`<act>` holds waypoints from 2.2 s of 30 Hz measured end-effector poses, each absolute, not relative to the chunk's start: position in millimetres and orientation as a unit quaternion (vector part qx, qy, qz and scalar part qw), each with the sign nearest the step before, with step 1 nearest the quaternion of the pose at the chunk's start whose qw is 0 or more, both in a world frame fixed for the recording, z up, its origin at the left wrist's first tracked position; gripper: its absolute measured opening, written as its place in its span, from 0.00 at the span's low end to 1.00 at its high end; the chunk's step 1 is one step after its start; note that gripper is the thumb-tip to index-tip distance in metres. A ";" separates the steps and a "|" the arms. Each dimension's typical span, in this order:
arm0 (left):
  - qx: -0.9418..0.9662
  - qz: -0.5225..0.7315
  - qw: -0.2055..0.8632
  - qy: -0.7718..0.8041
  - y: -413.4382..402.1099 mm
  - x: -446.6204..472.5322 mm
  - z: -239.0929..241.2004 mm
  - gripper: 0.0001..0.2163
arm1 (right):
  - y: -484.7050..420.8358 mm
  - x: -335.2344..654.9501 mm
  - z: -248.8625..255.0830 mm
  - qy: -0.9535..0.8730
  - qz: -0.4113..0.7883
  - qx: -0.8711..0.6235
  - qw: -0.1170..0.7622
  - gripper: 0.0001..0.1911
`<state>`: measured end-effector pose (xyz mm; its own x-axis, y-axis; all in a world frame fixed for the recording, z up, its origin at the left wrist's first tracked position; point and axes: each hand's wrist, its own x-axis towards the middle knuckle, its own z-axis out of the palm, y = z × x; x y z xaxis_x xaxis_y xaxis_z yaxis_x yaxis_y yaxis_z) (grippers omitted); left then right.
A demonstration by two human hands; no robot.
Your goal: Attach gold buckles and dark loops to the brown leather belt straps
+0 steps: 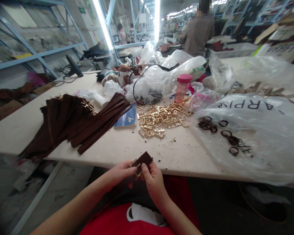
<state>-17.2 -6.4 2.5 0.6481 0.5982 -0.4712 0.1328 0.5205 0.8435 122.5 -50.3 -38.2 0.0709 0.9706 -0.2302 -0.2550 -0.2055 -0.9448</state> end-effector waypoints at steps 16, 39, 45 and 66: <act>0.446 0.156 0.743 0.474 -8.3 -10.8 -5.8 0.10 | -45.8 117.6 -44.9 -0.330 0.606 -0.514 0.510 0.15; 0.533 0.135 0.672 0.496 -28.3 -3.3 -2.1 0.15 | -57.1 132.2 -35.2 -0.381 0.576 -0.464 0.554 0.08; 0.587 0.103 0.680 0.427 -26.0 -7.9 17.2 0.11 | -54.0 130.2 -32.9 -0.218 0.752 -0.336 0.523 0.15; 0.509 0.150 0.701 0.476 -14.4 -11.0 1.9 0.17 | -66.4 135.2 -38.3 -0.583 0.348 -0.536 0.503 0.12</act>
